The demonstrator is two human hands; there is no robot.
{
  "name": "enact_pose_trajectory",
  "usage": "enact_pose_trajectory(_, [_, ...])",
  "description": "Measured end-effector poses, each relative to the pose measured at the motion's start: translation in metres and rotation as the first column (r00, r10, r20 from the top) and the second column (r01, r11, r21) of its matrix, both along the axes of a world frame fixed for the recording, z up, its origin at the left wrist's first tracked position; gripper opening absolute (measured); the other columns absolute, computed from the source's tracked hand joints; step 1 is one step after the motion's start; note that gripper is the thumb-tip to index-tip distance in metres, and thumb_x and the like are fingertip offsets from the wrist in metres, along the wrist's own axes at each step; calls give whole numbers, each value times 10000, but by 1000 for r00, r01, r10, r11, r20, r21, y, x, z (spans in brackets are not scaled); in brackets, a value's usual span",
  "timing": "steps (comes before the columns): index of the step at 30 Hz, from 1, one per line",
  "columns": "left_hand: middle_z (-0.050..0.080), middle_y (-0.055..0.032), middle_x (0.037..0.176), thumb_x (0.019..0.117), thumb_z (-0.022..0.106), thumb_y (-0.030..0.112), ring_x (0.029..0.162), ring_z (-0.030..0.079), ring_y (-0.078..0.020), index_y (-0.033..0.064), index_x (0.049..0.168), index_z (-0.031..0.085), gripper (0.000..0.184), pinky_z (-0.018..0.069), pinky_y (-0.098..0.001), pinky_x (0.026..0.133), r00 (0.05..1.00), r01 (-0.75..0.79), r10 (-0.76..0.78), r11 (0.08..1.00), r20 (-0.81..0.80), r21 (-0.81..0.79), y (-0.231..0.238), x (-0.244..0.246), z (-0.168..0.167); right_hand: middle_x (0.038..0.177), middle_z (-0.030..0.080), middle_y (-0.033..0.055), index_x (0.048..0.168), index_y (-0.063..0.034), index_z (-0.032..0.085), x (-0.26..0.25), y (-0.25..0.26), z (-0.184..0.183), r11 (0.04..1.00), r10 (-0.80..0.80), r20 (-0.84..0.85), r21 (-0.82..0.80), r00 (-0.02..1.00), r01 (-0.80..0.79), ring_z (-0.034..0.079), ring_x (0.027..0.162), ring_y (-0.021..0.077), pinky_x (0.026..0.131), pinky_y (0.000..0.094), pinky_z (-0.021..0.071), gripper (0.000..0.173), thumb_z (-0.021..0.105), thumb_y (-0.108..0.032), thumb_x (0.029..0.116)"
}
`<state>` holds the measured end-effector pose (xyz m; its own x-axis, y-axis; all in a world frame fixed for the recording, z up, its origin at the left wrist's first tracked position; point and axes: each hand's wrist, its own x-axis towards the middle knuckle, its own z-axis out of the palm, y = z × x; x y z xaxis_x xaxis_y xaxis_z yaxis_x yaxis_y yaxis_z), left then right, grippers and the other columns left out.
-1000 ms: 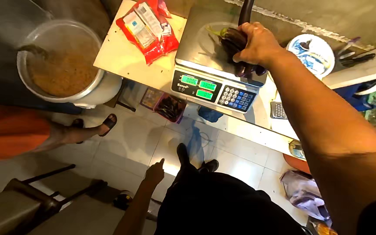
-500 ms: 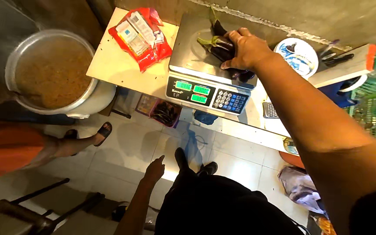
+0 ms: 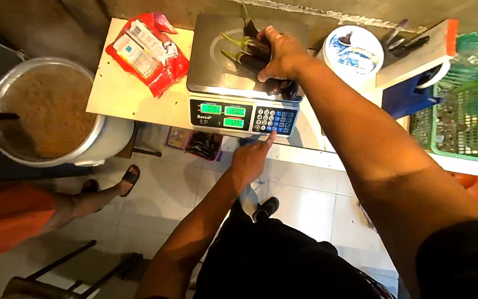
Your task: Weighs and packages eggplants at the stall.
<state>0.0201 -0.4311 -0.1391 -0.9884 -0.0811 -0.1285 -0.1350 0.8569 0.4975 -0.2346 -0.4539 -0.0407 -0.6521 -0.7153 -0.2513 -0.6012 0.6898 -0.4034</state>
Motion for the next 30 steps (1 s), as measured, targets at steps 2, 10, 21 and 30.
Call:
enact_pose_trajectory(2, [697,-158,1180,965,597,42,959,702,-356,226,1651,251,790,575,-523,753,998,9,-8,1000,55,-23,9,-9,-3,1384,565,236,1519,-204,422,1,17,1,995,-33,55,-88,998,38,574,1255,429,1005,649,478,977,926,-154,684])
enact_pose_trajectory(10, [695,-175,1181,963,579,23,923,701,-377,186,1664,183,821,567,-521,737,993,-37,47,995,108,-90,17,-19,-18,1280,624,118,1489,-160,403,20,115,14,829,-127,452,-440,883,345,691,1027,203,841,398,621,934,873,-124,683])
enact_pose_trajectory(21, [714,-163,890,993,539,69,815,704,-369,143,1670,56,835,555,-521,718,951,-15,55,991,304,-133,30,-29,6,1338,614,117,1488,-148,434,17,110,24,876,-77,238,-447,968,179,658,1152,191,976,400,578,945,898,-128,665])
enact_pose_trajectory(30, [706,-162,1228,987,573,160,1042,717,-355,301,1627,321,702,585,-561,855,972,-171,138,971,192,168,27,107,-107,1530,462,199,1504,-204,474,-6,34,23,976,181,-150,-99,972,-196,554,1312,395,1070,625,454,892,898,-255,721])
